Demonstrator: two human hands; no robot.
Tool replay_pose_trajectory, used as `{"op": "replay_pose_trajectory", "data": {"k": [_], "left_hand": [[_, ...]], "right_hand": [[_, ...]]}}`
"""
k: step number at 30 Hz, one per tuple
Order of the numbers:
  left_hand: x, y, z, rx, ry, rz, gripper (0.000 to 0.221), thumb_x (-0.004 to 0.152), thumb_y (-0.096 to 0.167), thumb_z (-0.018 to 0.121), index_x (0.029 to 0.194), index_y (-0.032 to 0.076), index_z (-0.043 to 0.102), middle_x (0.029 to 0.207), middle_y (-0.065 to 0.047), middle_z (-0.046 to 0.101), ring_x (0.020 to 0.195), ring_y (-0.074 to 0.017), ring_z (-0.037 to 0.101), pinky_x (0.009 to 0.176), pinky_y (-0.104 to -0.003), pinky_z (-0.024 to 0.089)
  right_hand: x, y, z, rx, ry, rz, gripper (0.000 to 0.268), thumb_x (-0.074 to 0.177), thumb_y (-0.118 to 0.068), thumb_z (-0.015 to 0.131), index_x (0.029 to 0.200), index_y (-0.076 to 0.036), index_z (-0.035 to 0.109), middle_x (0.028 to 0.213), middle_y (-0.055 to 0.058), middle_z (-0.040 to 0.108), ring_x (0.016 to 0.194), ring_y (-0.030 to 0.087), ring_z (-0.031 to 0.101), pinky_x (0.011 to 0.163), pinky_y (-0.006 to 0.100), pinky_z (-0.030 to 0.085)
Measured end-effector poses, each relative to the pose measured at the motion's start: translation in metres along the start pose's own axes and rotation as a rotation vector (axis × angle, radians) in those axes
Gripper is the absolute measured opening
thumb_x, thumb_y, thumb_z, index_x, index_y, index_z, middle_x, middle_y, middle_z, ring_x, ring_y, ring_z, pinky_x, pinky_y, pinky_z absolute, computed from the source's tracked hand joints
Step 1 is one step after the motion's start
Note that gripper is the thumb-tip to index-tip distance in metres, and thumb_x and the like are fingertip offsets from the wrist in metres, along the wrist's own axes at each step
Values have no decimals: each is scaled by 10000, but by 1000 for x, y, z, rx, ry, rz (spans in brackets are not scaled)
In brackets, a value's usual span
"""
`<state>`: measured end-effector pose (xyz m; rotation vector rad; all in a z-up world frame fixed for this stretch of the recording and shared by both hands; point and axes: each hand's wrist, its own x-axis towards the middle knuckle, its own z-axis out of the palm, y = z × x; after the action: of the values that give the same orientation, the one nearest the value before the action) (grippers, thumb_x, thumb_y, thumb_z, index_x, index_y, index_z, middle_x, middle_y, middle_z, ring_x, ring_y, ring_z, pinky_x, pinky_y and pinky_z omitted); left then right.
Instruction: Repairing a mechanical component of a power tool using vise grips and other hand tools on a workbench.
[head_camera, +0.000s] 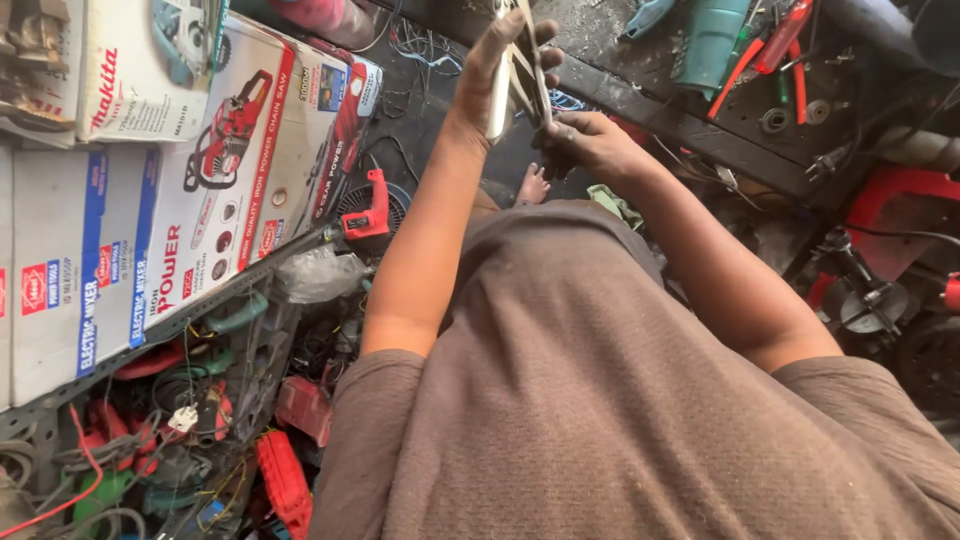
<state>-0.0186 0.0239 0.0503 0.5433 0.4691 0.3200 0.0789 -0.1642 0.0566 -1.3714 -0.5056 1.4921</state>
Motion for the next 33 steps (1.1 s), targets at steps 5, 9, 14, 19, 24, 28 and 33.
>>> {"op": "replay_pose_trajectory", "data": {"k": [5, 9, 14, 19, 24, 28, 33], "left_hand": [[3, 17, 1, -194, -327, -100, 574, 928, 387, 705, 1316, 2, 531, 1306, -207, 654, 1110, -286, 684, 959, -449, 610], [5, 16, -4, -251, -413, -207, 503, 929, 330, 680, 1277, 0, 528, 1281, -202, 664, 1177, -333, 680, 982, -501, 607], [15, -3, -22, -265, -264, -188, 503, 958, 276, 672, 1286, -81, 542, 1242, -196, 664, 1162, -361, 685, 1012, -546, 591], [9, -5, -16, -280, -300, -196, 513, 961, 298, 672, 1284, -85, 565, 1228, -202, 682, 1130, -361, 691, 1016, -551, 575], [5, 1, -8, -300, -360, -201, 518, 930, 335, 677, 1259, -55, 586, 1197, -197, 696, 1094, -358, 699, 1000, -568, 566], [12, 3, -14, -303, -341, -182, 511, 953, 325, 669, 1249, -87, 603, 1176, -192, 695, 1093, -345, 698, 1032, -557, 559], [7, 12, -2, -271, -330, -152, 499, 951, 319, 672, 1230, -90, 612, 1149, -190, 699, 1064, -336, 704, 1018, -542, 563]], "right_hand": [[5, 10, 2, -327, 218, -54, 275, 1054, -286, 657, 1076, -16, 700, 822, 24, 666, 744, 89, 608, 694, 271, 515], [1, 8, 12, -398, 430, -257, 298, 1030, -244, 753, 1002, 26, 629, 829, 23, 639, 756, 76, 554, 665, 264, 484], [-3, 14, 9, -234, 472, -235, 232, 1041, -227, 710, 977, -14, 645, 781, -1, 641, 690, 56, 578, 620, 235, 486], [0, 38, 2, -134, 418, -252, 258, 1079, -277, 611, 983, -39, 627, 769, 10, 622, 673, 88, 584, 618, 259, 490], [-4, 33, 7, 528, 181, -80, 304, 1109, -315, 565, 928, -73, 595, 714, 12, 576, 630, 159, 624, 613, 310, 538], [-12, 22, 11, 265, 269, -129, 335, 1065, -362, 504, 993, -53, 610, 796, 50, 640, 709, 181, 648, 686, 322, 550], [-7, 35, 9, -23, 282, -289, 356, 1117, -380, 518, 1069, -36, 596, 802, 46, 573, 743, 180, 590, 713, 335, 500]]}}
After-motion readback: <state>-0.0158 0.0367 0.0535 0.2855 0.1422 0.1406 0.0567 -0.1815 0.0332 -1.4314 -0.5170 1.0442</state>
